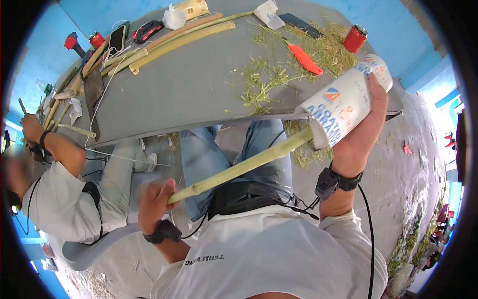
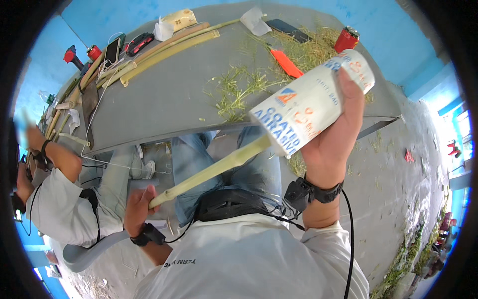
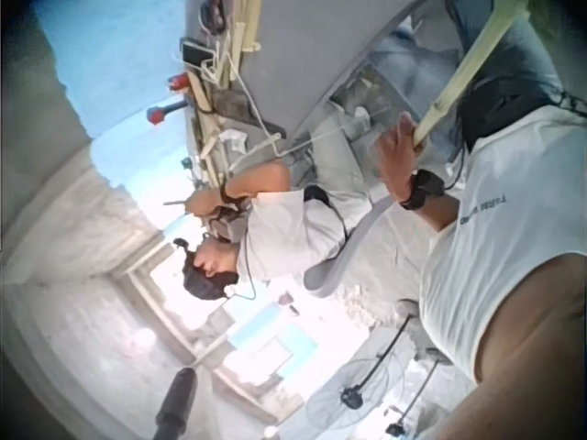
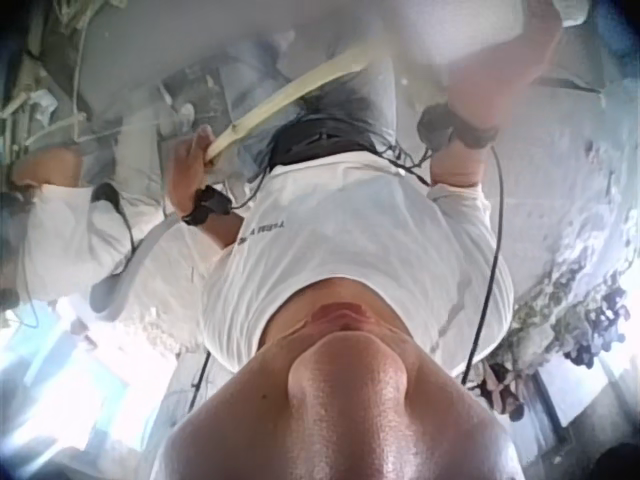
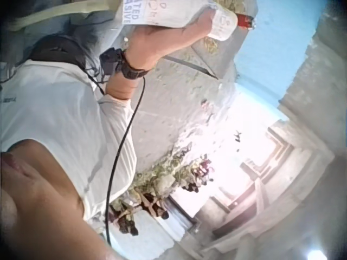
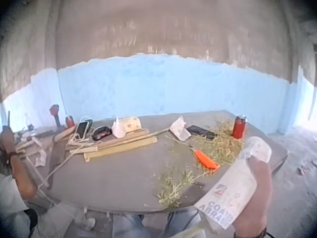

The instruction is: The person is using sandpaper to smooth a long bamboo pole at a workbench.

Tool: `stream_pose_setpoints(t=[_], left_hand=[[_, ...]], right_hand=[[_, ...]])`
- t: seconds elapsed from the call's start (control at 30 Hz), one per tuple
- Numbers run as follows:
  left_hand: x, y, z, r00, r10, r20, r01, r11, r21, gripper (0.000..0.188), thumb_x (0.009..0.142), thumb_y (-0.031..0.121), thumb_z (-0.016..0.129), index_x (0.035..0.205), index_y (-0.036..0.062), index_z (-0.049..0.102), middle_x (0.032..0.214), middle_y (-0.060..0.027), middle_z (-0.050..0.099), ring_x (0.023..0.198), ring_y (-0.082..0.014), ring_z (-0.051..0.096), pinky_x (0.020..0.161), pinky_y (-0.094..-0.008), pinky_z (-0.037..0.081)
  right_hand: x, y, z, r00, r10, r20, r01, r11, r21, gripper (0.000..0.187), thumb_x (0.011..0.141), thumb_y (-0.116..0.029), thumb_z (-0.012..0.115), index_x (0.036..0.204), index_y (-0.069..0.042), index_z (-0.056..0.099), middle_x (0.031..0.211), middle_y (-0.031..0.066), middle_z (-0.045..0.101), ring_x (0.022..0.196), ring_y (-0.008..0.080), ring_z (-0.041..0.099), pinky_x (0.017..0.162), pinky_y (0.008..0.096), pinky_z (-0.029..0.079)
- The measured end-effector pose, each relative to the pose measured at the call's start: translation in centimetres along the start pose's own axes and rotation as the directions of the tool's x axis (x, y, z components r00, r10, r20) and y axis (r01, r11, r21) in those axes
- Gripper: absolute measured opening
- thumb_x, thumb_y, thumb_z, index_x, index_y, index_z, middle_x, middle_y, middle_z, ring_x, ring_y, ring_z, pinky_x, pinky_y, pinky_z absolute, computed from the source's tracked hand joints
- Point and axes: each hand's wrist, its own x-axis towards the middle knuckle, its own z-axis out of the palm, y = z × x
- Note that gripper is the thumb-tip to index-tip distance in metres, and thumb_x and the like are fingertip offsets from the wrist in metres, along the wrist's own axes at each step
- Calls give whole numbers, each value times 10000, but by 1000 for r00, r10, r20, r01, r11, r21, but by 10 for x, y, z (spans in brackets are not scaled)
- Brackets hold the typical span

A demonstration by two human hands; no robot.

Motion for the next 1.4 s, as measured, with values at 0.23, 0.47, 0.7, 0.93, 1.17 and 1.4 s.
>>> stream_pose_setpoints(t=[0.23, 0.47, 0.7, 0.93, 1.17, 1.4], left_hand=[[-13, -38, -21, 999, -27, -42, 24, 996, -82, 514, 980, 440, 533, 693, 18, 594, 576, -14, 554, 494, -54, 508, 449, -188, 391], [-20, -53, -27, 996, -12, -83, 4, 995, -102, 516, 972, 434, 551, 680, 12, 597, 584, -13, 546, 512, -56, 523, 455, -190, 409], [-19, -51, -29, 999, -14, -38, 12, 998, -63, 516, 967, 429, 565, 681, 3, 615, 568, -10, 551, 506, -54, 519, 455, -198, 403], [-23, -61, -32, 1000, 20, 17, -21, 1000, 22, 510, 959, 415, 585, 674, -6, 629, 560, -22, 568, 498, -52, 519, 448, -207, 378], [-20, -55, -27, 998, -55, 18, 53, 996, 71, 495, 968, 389, 572, 676, -6, 630, 561, -24, 570, 487, -52, 498, 451, -210, 370], [-25, -47, -24, 999, -51, -9, 51, 994, 98, 473, 979, 369, 555, 702, -7, 632, 568, -14, 558, 495, -42, 459, 454, -212, 324]], right_hand=[[2, -10, -23, 999, 39, 16, -37, 994, -102, 392, 955, -273, 527, 1235, 1, 532, 1130, 131, 647, 992, 242, 655, 874, 387, 538], [0, -28, -35, 998, 27, 58, -15, 979, -205, 412, 956, -264, 506, 1259, 15, 522, 1181, 140, 633, 1027, 265, 643, 907, 414, 511], [-12, -72, -57, 990, -104, 96, 112, 991, -76, 460, 951, -309, 472, 1298, -9, 514, 1266, 151, 583, 1138, 301, 580, 993, 456, 448], [-17, -90, -96, 992, -124, 37, 125, 992, -27, 406, 964, -275, 485, 1291, -38, 529, 1270, 139, 594, 1129, 272, 597, 957, 424, 503], [-16, -87, -107, 998, -59, -37, 63, 989, 131, 382, 967, -256, 484, 1256, -14, 542, 1213, 128, 623, 1065, 256, 620, 903, 413, 520], [-23, -71, -100, 892, -338, -300, 242, 918, -315, 370, 958, -317, 515, 1189, -31, 562, 1077, 93, 650, 957, 207, 641, 807, 346, 536]])
